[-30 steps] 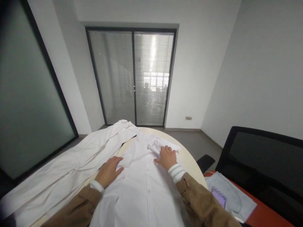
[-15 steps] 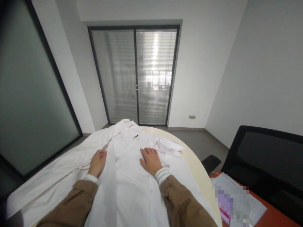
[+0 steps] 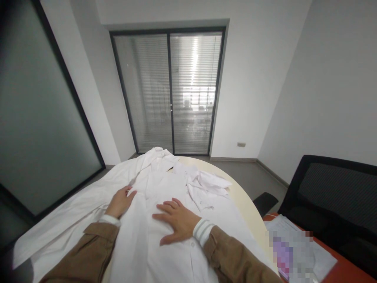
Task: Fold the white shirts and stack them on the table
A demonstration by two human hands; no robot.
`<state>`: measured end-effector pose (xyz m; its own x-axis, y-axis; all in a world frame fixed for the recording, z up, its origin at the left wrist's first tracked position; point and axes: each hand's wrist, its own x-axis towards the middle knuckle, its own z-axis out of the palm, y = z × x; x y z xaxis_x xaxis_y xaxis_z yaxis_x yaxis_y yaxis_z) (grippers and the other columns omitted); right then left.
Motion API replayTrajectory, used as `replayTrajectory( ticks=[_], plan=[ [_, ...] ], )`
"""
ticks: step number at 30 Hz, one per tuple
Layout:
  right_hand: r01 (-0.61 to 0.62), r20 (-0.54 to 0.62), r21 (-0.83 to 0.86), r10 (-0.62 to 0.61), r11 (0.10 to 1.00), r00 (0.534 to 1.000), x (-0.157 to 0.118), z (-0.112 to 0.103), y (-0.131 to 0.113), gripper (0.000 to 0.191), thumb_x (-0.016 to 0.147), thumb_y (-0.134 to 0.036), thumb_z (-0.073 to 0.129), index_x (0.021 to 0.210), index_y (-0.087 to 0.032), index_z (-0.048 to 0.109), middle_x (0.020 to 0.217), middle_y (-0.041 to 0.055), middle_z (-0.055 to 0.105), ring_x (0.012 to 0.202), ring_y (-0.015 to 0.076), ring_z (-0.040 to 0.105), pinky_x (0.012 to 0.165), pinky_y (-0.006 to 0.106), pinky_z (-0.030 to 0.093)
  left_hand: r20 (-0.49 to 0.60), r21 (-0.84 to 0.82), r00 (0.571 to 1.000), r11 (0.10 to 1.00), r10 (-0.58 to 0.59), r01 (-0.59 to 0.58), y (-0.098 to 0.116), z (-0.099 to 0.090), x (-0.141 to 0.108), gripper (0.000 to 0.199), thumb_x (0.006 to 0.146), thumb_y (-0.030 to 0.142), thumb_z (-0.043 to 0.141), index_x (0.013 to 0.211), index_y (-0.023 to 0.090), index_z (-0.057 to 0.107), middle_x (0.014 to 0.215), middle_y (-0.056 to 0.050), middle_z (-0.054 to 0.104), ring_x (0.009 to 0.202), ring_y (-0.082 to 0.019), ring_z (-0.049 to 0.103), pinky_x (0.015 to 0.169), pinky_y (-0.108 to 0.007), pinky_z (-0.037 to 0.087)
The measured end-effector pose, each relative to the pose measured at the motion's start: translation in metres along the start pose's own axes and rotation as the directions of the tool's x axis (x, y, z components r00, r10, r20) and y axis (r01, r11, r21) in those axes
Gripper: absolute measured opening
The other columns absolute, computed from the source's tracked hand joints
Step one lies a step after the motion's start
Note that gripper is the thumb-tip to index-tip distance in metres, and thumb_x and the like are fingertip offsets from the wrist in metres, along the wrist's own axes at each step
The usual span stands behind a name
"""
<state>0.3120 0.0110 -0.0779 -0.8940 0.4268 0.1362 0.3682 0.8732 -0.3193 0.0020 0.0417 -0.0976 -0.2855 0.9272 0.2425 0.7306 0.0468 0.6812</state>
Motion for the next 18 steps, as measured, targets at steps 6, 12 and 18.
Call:
replayTrajectory(
  ticks=[6,12,18],
  plan=[
    [0.003,0.11,0.053,-0.009,0.999,0.994,-0.011,0.002,-0.003,0.101,0.067,-0.07,0.071,0.152,-0.035,0.029,0.161,0.011,0.022,0.146,0.0408,0.018,0.114,0.063,0.01,-0.131,-0.186,0.976,0.971,-0.174,0.148,0.002,-0.006,0.01,0.03,0.084,0.035,0.055,0.103,0.014,0.064,0.087,-0.01,0.074,0.083,-0.024,0.07,0.077,-0.033,0.054],
    [0.036,0.006,0.08,-0.037,0.996,0.999,0.003,-0.008,-0.025,0.072,0.064,-0.07,0.073,0.119,-0.023,0.064,0.13,0.0125,0.059,0.124,0.0318,0.049,0.108,0.048,0.03,-0.091,-0.18,0.98,0.971,-0.174,0.156,0.01,0.003,0.004,0.04,0.082,0.036,0.061,0.113,0.012,0.06,0.098,-0.012,0.073,0.09,-0.024,0.07,0.082,-0.034,0.054],
    [-0.189,0.138,0.362,0.148,0.913,0.979,0.022,0.004,-0.049,0.04,0.075,-0.055,0.071,0.068,-0.018,0.057,0.06,-0.0048,0.051,0.058,0.0099,0.046,0.066,0.026,0.041,-0.081,-0.111,0.99,0.988,-0.115,0.106,0.013,0.003,0.002,0.036,0.084,0.037,0.056,0.11,0.011,0.06,0.11,-0.016,0.07,0.104,-0.027,0.066,0.09,-0.036,0.051]
  ],
)
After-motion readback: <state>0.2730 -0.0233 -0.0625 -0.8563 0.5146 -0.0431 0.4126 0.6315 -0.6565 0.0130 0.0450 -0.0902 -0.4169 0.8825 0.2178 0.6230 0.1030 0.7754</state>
